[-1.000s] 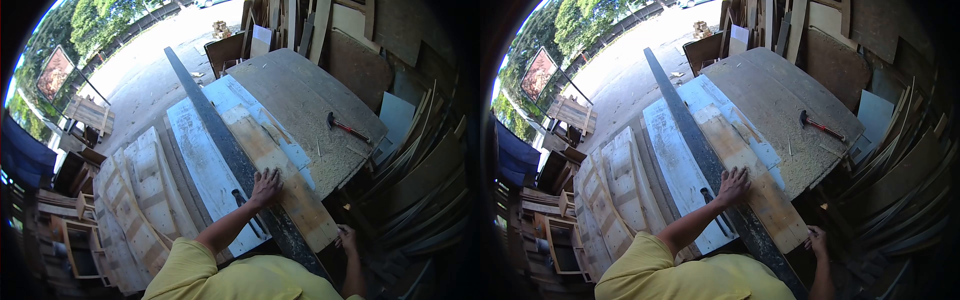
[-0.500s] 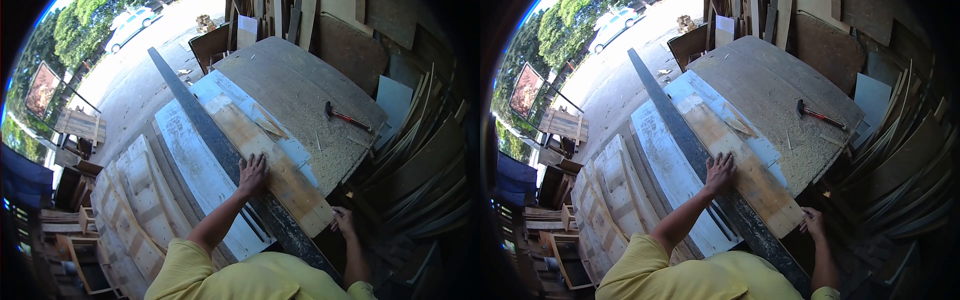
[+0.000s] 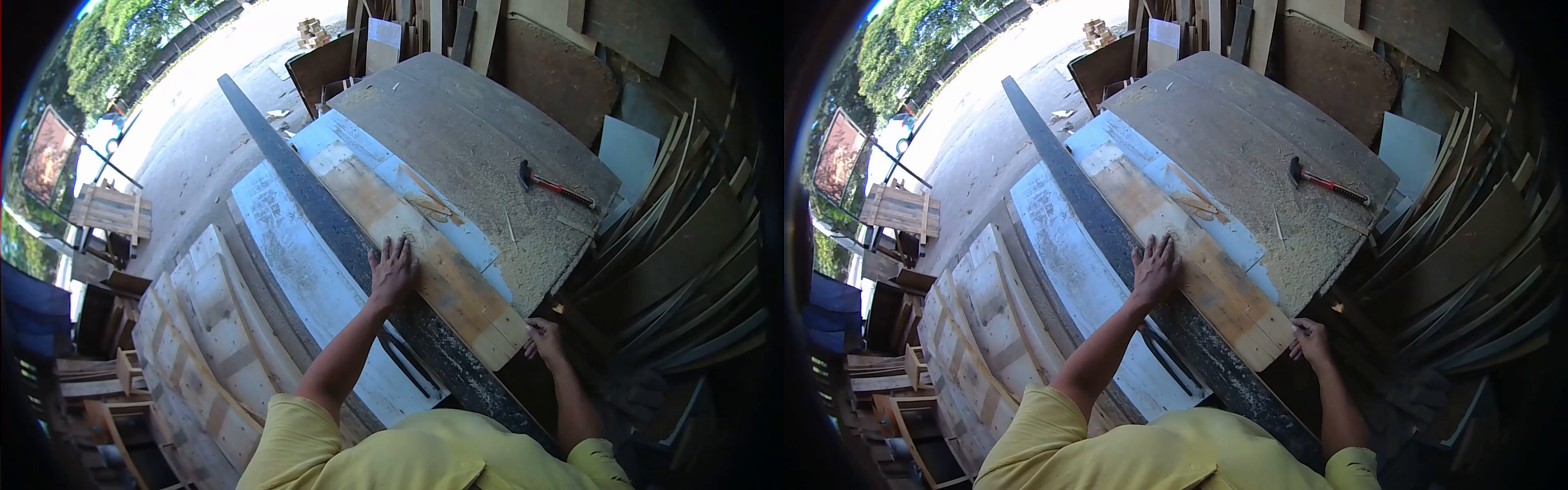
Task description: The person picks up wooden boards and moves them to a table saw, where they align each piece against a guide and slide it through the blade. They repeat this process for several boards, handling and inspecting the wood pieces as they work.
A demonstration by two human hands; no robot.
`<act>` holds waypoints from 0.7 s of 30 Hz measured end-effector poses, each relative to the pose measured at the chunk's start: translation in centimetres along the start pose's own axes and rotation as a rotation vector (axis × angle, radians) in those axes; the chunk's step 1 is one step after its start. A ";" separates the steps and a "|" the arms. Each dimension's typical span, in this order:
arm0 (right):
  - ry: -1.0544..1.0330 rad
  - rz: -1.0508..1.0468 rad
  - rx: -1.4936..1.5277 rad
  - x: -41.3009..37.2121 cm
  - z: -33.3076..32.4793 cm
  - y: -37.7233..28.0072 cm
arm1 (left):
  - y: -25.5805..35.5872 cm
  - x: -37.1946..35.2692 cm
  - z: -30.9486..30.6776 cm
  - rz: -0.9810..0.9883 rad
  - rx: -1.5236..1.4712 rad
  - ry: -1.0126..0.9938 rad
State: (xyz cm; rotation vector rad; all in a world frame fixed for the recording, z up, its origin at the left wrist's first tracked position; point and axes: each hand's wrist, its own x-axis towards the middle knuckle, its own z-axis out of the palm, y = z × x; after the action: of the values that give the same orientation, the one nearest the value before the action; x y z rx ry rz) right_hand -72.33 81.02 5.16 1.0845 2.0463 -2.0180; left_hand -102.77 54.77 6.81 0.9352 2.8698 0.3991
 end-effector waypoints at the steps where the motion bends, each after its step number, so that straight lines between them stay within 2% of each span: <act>1: 0.000 0.005 -0.006 0.2 0.3 -0.2 | -0.3 0.3 -0.1 -0.003 0.014 0.002; 21: -0.031 -0.021 -0.021 6.3 5.5 -3.6 | -4.2 5.8 -1.0 -0.149 0.069 0.043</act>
State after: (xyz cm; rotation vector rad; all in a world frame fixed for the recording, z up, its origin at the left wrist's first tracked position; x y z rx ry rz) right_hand -81.19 79.14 4.25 1.0256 2.0679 -2.0048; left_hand -110.03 54.68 6.56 0.7243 2.9840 0.3123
